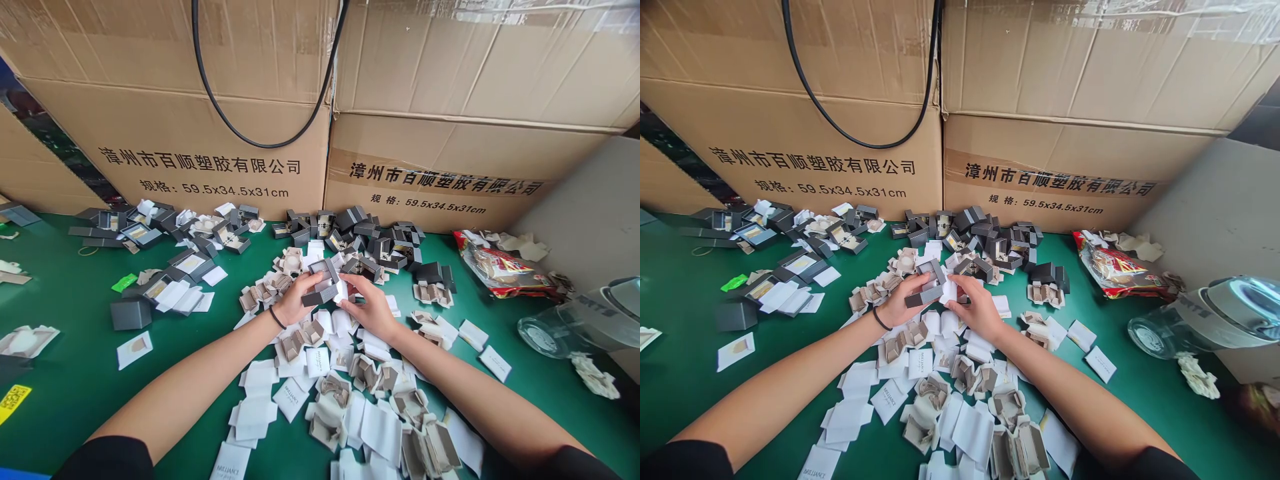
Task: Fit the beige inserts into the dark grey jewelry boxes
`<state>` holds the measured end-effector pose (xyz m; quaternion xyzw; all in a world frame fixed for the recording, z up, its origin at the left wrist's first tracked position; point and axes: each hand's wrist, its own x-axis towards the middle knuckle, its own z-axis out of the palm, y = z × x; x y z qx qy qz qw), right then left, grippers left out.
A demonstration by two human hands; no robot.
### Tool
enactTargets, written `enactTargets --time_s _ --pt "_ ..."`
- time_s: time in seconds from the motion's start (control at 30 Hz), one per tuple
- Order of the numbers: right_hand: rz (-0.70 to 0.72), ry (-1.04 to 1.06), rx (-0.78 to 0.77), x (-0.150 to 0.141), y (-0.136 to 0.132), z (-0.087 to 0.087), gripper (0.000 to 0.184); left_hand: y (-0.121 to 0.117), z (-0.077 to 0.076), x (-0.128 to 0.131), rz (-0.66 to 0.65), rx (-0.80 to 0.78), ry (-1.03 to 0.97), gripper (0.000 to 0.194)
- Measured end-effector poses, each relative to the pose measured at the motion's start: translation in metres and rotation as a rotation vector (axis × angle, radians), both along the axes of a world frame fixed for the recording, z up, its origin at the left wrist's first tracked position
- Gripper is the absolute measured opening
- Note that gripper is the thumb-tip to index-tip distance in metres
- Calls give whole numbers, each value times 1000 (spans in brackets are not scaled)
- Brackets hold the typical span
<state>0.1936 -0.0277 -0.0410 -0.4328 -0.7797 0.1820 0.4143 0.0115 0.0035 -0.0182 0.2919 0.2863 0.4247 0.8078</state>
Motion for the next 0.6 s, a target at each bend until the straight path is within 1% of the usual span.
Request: enactTargets --time_s 0.3,0.6 --pt "11 -11 -2 0 0 -1 41 0 1 -1 -10 13 -11 16" --pt "-8 -35 -34 -2 -1 3 40 0 0 0 -17 21 7 18"
